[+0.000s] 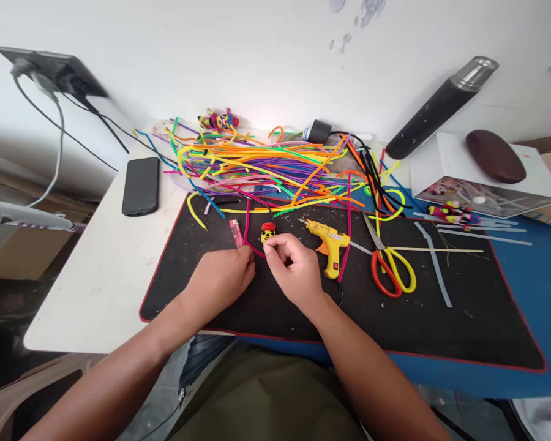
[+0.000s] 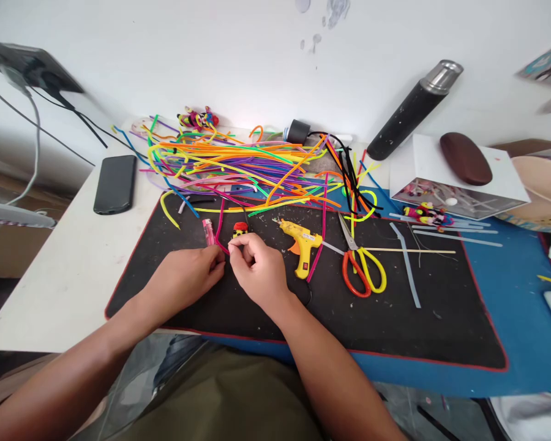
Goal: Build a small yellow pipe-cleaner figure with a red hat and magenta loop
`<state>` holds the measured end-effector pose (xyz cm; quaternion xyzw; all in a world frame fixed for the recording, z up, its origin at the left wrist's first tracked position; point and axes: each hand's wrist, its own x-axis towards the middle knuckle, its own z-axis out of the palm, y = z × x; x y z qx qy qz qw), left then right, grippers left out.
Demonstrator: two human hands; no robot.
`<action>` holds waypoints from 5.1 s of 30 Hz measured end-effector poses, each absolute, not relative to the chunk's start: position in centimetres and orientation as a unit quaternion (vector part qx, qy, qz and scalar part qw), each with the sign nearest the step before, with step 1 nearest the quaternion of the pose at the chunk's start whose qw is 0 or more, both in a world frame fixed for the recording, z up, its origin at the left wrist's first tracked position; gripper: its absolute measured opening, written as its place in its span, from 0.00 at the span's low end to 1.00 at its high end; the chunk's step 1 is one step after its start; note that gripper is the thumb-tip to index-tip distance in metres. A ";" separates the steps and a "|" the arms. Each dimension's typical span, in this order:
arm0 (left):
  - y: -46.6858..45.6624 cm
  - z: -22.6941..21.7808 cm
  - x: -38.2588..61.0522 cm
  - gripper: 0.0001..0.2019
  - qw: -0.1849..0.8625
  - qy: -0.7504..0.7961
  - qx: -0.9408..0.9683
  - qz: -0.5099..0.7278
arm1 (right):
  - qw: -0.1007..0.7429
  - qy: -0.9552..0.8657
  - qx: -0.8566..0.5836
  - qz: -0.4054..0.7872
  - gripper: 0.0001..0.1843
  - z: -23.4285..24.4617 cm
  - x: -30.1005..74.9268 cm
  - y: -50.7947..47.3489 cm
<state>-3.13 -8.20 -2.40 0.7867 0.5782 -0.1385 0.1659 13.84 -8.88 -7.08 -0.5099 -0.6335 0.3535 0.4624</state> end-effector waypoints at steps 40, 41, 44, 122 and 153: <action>-8.0 -2.0 -4.1 0.04 0.226 0.598 0.754 0.151 | 0.424 -0.640 -0.518 0.377 0.07 -7.2 13.9 -8.8; -8.0 -2.0 -4.1 0.04 0.230 0.599 0.753 0.150 | 0.424 -0.639 -0.518 0.378 0.07 -7.1 13.9 -8.8; -8.0 -1.9 -4.1 0.04 0.252 0.595 0.748 0.154 | 0.428 -0.639 -0.515 0.377 0.06 -7.0 13.9 -8.9; -7.5 -1.7 -4.8 0.08 0.302 0.574 0.750 0.130 | 0.402 -0.643 -0.513 0.404 0.06 -6.7 13.9 -8.9; -6.4 -2.8 -5.4 0.13 0.446 0.579 0.647 0.218 | 0.441 -0.584 -0.533 0.426 0.08 -6.6 13.8 -8.8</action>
